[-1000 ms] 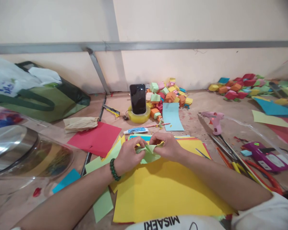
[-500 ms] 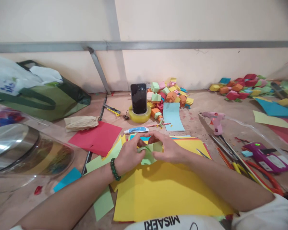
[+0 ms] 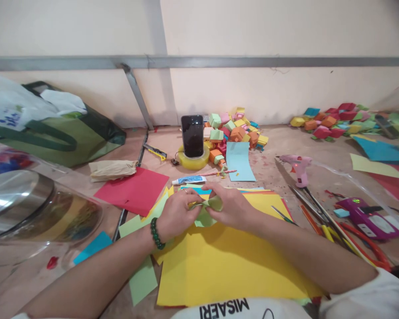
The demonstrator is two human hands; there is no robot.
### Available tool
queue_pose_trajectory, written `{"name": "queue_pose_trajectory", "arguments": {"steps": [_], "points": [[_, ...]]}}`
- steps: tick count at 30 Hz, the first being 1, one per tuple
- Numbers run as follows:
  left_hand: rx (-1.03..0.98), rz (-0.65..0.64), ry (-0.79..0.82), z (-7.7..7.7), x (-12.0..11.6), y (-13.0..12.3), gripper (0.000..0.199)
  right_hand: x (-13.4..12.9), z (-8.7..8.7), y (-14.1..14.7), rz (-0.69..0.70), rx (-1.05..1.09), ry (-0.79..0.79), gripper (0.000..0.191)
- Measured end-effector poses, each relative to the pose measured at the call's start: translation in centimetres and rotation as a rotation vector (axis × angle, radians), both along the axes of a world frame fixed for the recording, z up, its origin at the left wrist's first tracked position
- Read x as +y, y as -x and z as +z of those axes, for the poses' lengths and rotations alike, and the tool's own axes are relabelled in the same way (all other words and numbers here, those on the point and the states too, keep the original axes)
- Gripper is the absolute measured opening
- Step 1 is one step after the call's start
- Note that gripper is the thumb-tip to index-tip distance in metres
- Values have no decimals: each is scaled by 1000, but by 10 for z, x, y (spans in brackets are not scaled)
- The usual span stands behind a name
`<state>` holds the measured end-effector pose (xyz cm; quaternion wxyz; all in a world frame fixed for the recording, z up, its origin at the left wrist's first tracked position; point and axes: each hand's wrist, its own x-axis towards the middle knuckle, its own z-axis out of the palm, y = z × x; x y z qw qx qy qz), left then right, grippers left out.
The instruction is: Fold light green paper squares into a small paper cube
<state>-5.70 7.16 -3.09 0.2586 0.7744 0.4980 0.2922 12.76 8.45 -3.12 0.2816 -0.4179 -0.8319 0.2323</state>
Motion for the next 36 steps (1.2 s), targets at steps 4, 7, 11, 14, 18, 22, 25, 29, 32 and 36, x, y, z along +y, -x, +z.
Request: {"name": "queue_pose_trajectory", "arguments": {"steps": [4, 7, 11, 14, 18, 22, 25, 29, 32, 36], "points": [[33, -1, 44, 0, 2, 2, 22, 10, 3, -5, 6, 143, 146, 9], [16, -15, 67, 2, 3, 3, 23, 12, 7, -6, 13, 245, 184, 17], [-14, -14, 45, 4, 5, 3, 22, 8, 15, -3, -17, 351, 158, 16], [-44, -15, 34, 3, 5, 3, 21, 5, 16, 1, -16, 284, 190, 15], [-39, -26, 26, 0, 3, 0, 24, 8, 5, 6, 47, 148, 167, 12], [-38, -47, -37, 1, 6, 0, 21, 12, -2, 7, 25, 217, 180, 6], [-85, 26, -99, 2, 11, 1, 22, 14, 2, 6, -62, 302, 359, 25], [-111, 108, -155, 1, 13, 3, 19, 15, 4, 7, -53, 332, 449, 16], [-137, 115, -132, -2, 13, 3, 20, 18, -1, 6, -91, 325, 344, 5], [-222, 87, -63, -3, 14, 3, 19, 22, -6, 2, -118, 348, 302, 7]]}}
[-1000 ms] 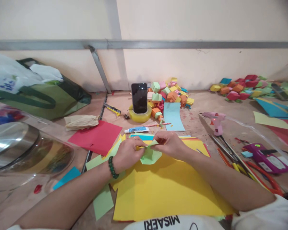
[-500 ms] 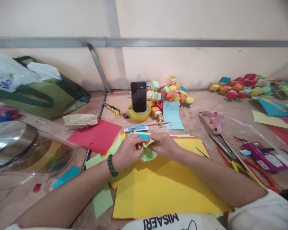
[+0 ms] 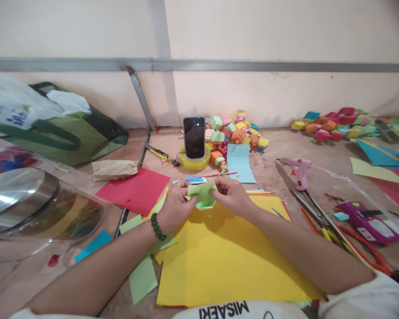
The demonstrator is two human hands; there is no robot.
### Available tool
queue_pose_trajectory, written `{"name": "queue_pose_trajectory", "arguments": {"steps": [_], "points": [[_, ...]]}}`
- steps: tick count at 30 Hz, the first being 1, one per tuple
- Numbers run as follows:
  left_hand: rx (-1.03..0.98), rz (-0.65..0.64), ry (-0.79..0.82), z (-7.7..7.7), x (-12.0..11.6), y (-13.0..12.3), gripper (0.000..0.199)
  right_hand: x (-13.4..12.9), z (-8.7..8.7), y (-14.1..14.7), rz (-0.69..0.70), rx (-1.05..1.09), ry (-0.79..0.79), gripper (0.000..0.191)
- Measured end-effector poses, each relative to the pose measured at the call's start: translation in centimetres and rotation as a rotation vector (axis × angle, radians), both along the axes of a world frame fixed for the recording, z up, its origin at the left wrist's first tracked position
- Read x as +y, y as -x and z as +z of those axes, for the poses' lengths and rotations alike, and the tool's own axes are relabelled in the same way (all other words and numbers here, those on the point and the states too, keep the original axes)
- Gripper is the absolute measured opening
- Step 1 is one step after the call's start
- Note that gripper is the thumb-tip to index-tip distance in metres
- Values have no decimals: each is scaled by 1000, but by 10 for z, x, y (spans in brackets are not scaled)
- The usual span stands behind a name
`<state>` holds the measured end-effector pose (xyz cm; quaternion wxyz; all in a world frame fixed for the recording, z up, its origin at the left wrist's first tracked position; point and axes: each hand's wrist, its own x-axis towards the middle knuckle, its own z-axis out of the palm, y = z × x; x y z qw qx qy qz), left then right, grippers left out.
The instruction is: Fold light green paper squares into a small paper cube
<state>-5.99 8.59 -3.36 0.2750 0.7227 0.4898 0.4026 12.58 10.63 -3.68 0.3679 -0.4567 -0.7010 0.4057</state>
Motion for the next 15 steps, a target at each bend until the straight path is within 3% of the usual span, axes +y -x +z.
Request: {"name": "queue_pose_trajectory", "arguments": {"steps": [6, 15], "points": [[-88, -32, 74, 6, 0, -2, 18, -5, 3, -1, 0, 186, 20, 25], [85, -55, 13, 1, 1, 2, 17, 2, 3, -11, 337, 56, -28, 26]]}}
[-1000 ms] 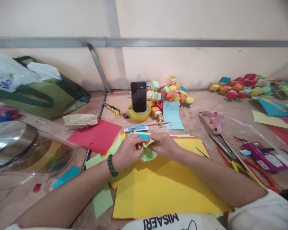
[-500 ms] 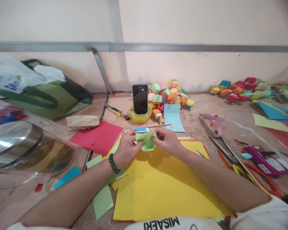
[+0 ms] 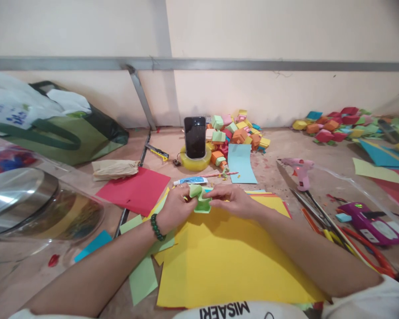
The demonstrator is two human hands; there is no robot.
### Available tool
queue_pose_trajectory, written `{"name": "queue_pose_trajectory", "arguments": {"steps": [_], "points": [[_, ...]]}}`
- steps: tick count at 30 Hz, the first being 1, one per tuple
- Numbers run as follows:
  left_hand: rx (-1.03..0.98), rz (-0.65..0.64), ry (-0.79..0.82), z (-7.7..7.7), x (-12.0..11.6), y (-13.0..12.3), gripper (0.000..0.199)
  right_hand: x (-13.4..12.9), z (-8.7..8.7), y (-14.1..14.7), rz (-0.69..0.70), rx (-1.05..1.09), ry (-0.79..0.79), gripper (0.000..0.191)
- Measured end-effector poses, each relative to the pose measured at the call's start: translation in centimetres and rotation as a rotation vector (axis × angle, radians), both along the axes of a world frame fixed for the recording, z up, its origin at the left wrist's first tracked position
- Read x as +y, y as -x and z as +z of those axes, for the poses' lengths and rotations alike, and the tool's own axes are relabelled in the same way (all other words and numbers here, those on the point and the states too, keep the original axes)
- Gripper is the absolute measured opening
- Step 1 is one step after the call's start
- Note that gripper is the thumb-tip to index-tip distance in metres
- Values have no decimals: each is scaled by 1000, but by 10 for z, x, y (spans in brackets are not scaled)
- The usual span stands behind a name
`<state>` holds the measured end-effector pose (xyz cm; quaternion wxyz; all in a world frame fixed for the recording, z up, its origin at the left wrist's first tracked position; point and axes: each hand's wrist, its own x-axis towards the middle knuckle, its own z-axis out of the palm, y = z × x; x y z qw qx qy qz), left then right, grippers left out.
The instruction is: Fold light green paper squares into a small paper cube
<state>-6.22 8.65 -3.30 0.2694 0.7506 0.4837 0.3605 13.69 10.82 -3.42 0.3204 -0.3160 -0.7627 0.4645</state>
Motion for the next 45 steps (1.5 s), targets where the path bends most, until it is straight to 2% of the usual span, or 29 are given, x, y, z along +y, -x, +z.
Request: {"name": "queue_pose_trajectory", "arguments": {"steps": [3, 8, 13, 16, 19, 23, 25, 29, 34, 45], "points": [[30, -19, -35, -4, -1, -2, 20, 6, 0, -1, 25, 23, 114, 25], [121, -68, -33, -5, -6, -7, 22, 8, -4, 5, -58, 83, 312, 29], [170, -109, 18, 0, -12, -8, 17, 3, -7, 11, -152, 53, 282, 30], [177, -112, 51, 1, -13, -9, 12, -1, -8, 12, -160, 35, 266, 28], [176, -68, 30, -1, -12, -9, 20, -2, -10, 11, -136, 39, 240, 25], [60, -86, -54, 0, -9, -8, 20, 2, -9, 4, -187, 71, 205, 23], [-44, -77, -105, 2, -8, -6, 20, 6, -7, 0, -167, 107, 292, 26], [-185, -12, -157, 4, -6, -2, 14, 11, -6, -1, -21, 234, 484, 31], [-228, 1, -173, 0, -6, 0, 11, 9, -6, 5, -42, 355, 423, 25], [-268, -60, -232, 1, -8, 1, 15, 1, 0, 6, -12, 318, 287, 19]]}}
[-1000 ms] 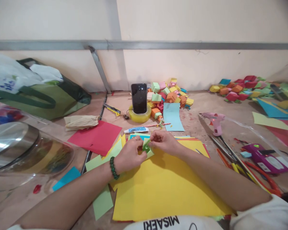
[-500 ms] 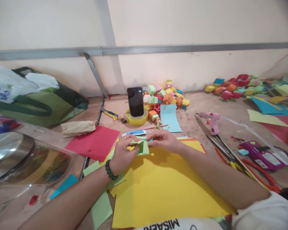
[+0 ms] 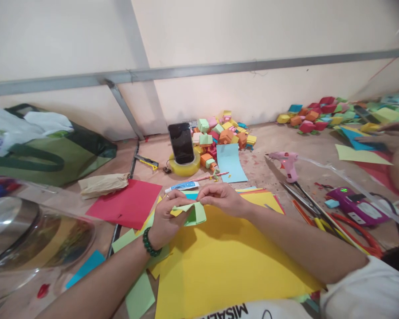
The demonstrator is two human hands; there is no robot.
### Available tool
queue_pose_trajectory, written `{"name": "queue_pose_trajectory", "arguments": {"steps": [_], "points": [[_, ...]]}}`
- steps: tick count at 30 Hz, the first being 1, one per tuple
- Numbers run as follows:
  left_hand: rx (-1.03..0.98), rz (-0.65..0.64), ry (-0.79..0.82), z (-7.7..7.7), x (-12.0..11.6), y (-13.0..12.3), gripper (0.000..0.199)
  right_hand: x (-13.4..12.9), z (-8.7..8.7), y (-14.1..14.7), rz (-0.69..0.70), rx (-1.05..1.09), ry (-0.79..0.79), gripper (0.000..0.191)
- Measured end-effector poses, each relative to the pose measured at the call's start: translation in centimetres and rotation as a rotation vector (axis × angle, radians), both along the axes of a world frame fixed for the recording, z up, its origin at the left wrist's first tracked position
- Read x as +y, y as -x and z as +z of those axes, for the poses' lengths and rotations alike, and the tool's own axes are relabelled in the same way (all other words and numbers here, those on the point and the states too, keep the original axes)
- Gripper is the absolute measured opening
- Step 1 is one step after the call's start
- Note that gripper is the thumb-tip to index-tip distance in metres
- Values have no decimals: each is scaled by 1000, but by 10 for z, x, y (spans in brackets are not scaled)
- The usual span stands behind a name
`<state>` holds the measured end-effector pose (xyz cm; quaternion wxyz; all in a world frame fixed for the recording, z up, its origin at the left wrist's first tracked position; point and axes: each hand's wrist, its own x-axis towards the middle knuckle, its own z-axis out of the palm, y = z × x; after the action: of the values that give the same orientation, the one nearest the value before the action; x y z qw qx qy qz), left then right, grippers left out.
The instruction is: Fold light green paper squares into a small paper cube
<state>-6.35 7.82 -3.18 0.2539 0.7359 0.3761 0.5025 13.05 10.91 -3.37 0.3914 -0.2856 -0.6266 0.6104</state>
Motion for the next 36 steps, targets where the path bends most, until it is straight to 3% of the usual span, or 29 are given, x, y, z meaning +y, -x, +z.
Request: {"name": "queue_pose_trajectory", "arguments": {"steps": [6, 10, 13, 16, 19, 21, 25, 31, 36], "points": [[11, -7, -23, 3, -3, 1, 20, 0, -1, -1, 66, 48, 131, 31], [27, 3, -110, -1, -4, 3, 15, -2, 0, -2, 98, 9, 103, 40], [27, 12, -143, -10, -2, 6, 15, -8, 5, -2, 62, -103, -45, 39], [94, 29, -90, -18, 3, 5, 14, -17, 10, 1, -84, -319, -313, 31], [181, 44, -13, -17, 5, 0, 13, -23, 10, 6, -206, -485, -576, 19], [221, 18, 42, -12, 4, -4, 16, -23, 6, 8, -252, -521, -654, 12], [285, -19, 166, -2, 3, -8, 22, -16, -3, 6, -270, -502, -605, 12], [422, -68, 190, 3, 1, -6, 21, -7, -9, 5, -214, -508, -563, 11], [512, -87, 230, 3, -1, -7, 21, -7, -3, 6, -168, -256, -382, 14]]}}
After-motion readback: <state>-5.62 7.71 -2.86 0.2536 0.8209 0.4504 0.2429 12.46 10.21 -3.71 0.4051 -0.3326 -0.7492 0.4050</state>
